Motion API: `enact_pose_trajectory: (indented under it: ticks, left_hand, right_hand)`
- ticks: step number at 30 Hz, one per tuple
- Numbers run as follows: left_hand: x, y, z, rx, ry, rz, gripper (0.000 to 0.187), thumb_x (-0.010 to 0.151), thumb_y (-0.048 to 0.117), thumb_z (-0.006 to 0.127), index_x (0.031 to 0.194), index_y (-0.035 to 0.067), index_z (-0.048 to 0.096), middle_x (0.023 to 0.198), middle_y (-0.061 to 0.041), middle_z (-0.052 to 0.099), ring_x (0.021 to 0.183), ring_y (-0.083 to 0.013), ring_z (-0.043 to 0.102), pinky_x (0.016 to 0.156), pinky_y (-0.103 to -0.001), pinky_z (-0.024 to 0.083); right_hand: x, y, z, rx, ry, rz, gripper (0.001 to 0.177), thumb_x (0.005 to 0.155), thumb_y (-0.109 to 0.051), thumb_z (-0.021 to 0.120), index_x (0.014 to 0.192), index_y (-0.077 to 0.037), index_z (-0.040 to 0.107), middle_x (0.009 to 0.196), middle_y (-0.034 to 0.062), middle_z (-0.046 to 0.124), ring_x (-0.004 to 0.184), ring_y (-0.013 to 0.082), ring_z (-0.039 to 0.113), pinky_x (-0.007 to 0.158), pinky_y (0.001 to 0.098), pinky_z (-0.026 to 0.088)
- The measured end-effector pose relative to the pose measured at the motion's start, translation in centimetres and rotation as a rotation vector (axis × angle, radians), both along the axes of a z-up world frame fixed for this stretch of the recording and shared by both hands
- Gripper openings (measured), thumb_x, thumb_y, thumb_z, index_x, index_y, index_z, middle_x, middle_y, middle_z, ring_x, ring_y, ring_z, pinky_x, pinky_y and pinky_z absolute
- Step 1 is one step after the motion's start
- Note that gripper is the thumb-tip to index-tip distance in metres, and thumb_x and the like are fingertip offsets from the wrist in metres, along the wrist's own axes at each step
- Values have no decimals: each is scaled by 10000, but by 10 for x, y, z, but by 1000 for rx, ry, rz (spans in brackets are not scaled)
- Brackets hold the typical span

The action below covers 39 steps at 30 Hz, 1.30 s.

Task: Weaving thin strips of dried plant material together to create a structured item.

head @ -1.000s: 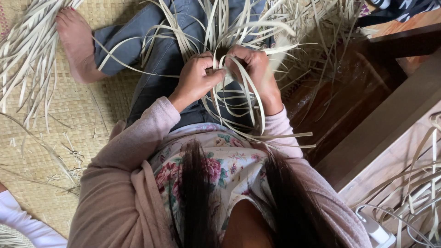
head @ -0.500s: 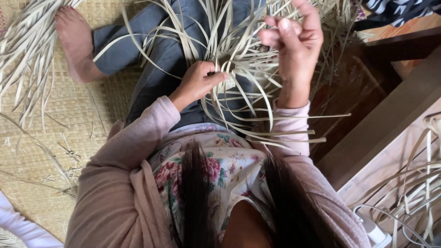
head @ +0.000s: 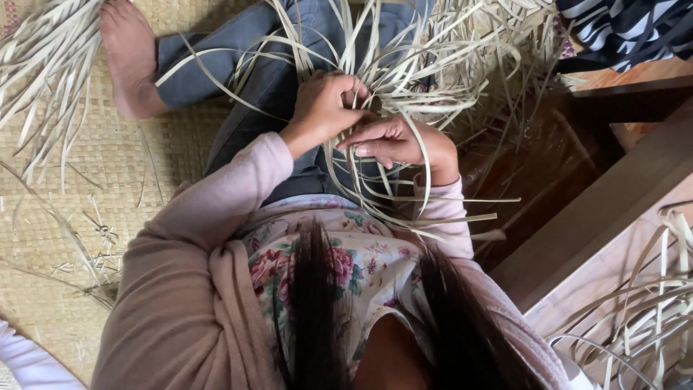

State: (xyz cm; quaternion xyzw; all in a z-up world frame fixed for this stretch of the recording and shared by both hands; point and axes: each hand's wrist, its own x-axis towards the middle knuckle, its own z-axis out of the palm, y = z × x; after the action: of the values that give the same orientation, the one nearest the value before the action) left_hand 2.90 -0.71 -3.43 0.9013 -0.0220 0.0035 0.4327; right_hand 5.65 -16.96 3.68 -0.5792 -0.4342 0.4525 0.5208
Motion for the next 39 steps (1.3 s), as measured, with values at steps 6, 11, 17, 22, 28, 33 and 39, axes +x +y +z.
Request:
enact_pose_trajectory:
  ticks: [6,11,17,22,28,33,39]
  left_hand:
    - [38,-6,9,-257,-14,-100,177,675,103,720,529,119,622,396,47,504,283,-42,336,373,-165,328]
    - [77,14,-15,-540,-49,162,111,687,127,627,610,92,554,523,12,491,396,-56,424,373,-177,395]
    - [49,56,38,-828,358,385,232,802,330,468,818,100,493,737,1,485,440,-41,371,356,-180,325]
    - [9,46,55,-301,104,-420,102,747,44,615,839,19,650,806,-91,669,684,-144,641,659,-246,514]
    - [14,34,36,-97,-54,-458,106,750,-80,561,769,3,626,774,-81,567,482,-111,465,458,-213,432]
    - [8,16,28,-123,-221,-310,132,722,-132,537,740,-5,564,748,-73,549,453,-106,435,416,-204,406]
    - [-6,-2,28,-313,-163,-88,124,649,-76,615,711,8,550,562,-25,578,436,-102,505,407,-220,398]
  right_hand:
    - [-3,9,-10,-70,-137,-10,289,848,-185,520,1059,6,569,1109,156,579,425,89,449,531,221,481]
    - [-3,7,-23,-224,-121,-77,226,837,-168,559,1006,-30,618,730,87,539,453,108,456,460,208,379]
    - [0,5,-12,-149,-18,-100,128,839,-83,565,843,28,630,520,1,483,399,63,371,397,183,328]
    - [3,3,-14,-180,-42,-87,115,824,-77,583,852,12,649,535,18,541,391,65,397,383,181,322]
    - [5,6,-2,-221,36,-60,171,839,-123,560,749,-9,650,427,-18,436,362,56,306,344,180,258]
    - [7,3,-11,-165,38,-27,291,854,-114,544,579,-19,547,433,-26,415,404,70,311,424,194,301]
    - [7,1,-16,-192,34,-20,277,853,-115,550,586,-42,548,450,-29,430,419,67,322,441,189,303]
